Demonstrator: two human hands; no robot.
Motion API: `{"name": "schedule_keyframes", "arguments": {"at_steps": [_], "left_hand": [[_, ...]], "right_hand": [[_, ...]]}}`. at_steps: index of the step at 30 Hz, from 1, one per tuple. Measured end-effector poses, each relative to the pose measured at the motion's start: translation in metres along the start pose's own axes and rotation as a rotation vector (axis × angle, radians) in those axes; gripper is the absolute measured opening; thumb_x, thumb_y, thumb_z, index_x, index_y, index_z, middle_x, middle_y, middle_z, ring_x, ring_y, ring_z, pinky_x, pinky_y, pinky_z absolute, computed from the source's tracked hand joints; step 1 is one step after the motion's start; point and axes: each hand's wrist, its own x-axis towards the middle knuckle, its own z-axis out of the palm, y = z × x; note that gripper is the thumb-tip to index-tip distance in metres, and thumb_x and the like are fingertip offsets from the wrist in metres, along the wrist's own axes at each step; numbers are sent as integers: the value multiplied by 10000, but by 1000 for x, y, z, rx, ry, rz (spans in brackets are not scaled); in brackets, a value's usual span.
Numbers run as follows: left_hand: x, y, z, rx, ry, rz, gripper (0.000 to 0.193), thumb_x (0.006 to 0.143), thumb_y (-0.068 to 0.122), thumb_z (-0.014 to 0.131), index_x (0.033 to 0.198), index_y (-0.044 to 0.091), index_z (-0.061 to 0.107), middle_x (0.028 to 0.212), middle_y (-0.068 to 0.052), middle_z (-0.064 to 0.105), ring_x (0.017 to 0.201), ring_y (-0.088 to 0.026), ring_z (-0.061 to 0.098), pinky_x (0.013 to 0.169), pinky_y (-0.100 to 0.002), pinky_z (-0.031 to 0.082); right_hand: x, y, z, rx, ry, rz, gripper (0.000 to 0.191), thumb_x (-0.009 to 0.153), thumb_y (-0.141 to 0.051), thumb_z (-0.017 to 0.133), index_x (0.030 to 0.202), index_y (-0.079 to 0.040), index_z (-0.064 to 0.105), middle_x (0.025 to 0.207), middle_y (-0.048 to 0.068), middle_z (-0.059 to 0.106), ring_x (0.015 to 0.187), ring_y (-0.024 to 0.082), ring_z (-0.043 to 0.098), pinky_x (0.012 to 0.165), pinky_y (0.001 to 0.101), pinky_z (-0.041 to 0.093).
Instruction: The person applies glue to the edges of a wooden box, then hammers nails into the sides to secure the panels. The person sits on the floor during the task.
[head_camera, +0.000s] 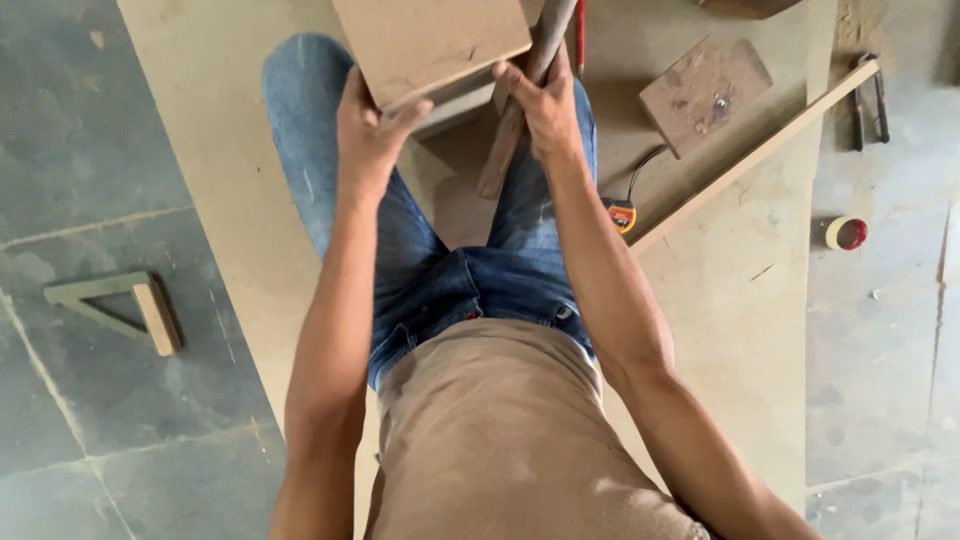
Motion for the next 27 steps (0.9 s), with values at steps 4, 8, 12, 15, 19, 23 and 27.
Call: {"name": "schedule_keyframes", "arguments": {"at_steps": [4, 8, 12, 15, 19, 23, 27], "left_hand": [[-4, -21, 16, -47, 151, 114, 695, 933, 152, 920, 1436, -37, 477, 1324, -150, 663, 1252, -225, 679, 1123, -366, 556], [-5, -30, 23, 36, 243, 206, 780, 912, 117, 933, 1470, -35, 411, 1344, -132, 639, 1252, -221, 657, 1104, -355, 543], [-6, -32, 25, 130, 262, 220, 744, 943, 120, 952, 1468, -31, 448, 1348, -151, 676, 1261, -243, 682, 1127, -364, 552], [-7, -32, 26, 155, 267, 172, 824, 933, 177, 947, 1495, -38, 385, 1316, -154, 715, 1240, -235, 718, 1096, -359, 573], [-7, -34, 26, 192, 267, 221, 829, 949, 208, 945, 1502, -28, 374, 1319, -176, 706, 1253, -257, 715, 1106, -369, 577], [-6, -36, 27, 209, 254, 232, 820, 960, 224, 940, 1504, -18, 376, 1315, -176, 709, 1264, -264, 720, 1121, -370, 584], [-4, -38, 28, 220, 256, 253, 837, 949, 232, 936, 1501, -18, 359, 1315, -177, 693, 1263, -268, 704, 1119, -375, 576]], "right_hand": [[-2, 3, 3, -43, -33, -56, 624, 936, -137, 852, 1432, -18, 492, 1332, 107, 659, 1270, 195, 619, 1122, 353, 488], [-2, 7, 2, -36, 0, -52, 595, 944, -138, 862, 1406, 10, 517, 1305, 140, 674, 1238, 224, 632, 1118, 369, 488], [-2, 10, 2, -66, 12, -67, 543, 945, -146, 863, 1350, 15, 538, 1243, 117, 675, 1180, 201, 629, 1069, 358, 497], [-3, 10, 3, -81, 10, -89, 488, 955, -156, 861, 1295, 16, 557, 1187, 109, 676, 1117, 194, 630, 1028, 354, 510], [-3, 10, 5, -87, 5, -114, 472, 954, -182, 854, 1270, 3, 555, 1170, 107, 679, 1100, 189, 635, 1018, 345, 510], [-3, 13, 5, -100, 12, -134, 461, 972, -189, 853, 1264, 1, 552, 1160, 96, 665, 1088, 171, 612, 1022, 335, 496], [-2, 17, 5, -127, 10, -176, 450, 986, -201, 836, 1264, -7, 539, 1145, 87, 659, 1068, 161, 610, 1000, 332, 503]]}}
